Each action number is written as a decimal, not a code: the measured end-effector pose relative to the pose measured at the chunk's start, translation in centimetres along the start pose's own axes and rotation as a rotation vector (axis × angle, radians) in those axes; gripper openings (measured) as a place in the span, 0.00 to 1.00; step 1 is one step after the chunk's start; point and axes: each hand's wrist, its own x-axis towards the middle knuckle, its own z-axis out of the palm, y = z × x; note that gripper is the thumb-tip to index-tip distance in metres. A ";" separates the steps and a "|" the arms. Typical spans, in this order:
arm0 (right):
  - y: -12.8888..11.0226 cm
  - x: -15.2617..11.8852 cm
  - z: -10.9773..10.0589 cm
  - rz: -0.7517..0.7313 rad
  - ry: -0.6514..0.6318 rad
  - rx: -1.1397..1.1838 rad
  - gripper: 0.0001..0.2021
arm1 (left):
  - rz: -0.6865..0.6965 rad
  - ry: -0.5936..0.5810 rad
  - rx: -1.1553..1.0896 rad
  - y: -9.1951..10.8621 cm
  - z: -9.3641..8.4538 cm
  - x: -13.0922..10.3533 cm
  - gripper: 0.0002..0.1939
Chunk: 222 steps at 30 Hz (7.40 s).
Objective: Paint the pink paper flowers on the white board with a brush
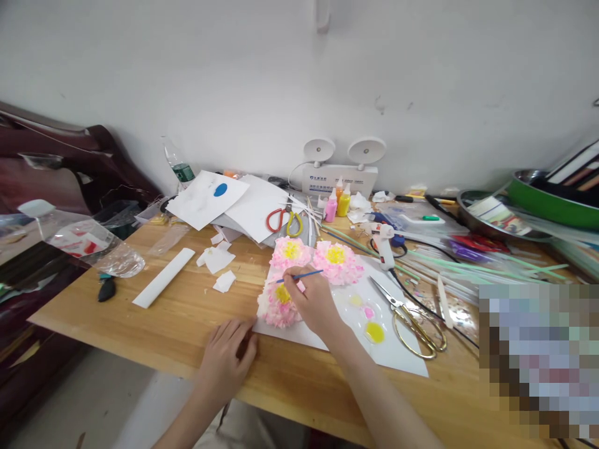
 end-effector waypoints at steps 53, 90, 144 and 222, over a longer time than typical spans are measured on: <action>-1.4 -1.5 -1.3 -0.127 -0.126 0.011 0.07 | -0.013 -0.027 0.007 -0.1 0.1 0.2 0.12; -1.7 -6.5 0.8 -0.311 0.168 -0.148 0.06 | -0.010 -0.045 0.000 0.0 -0.3 0.0 0.14; 3.3 -13.4 -8.9 0.264 0.666 -0.439 0.17 | -0.006 -0.003 -0.153 -0.8 -0.2 0.5 0.13; 4.9 -12.8 -8.6 0.331 0.655 -0.322 0.17 | -0.422 -0.005 -1.581 3.7 -0.1 7.3 0.11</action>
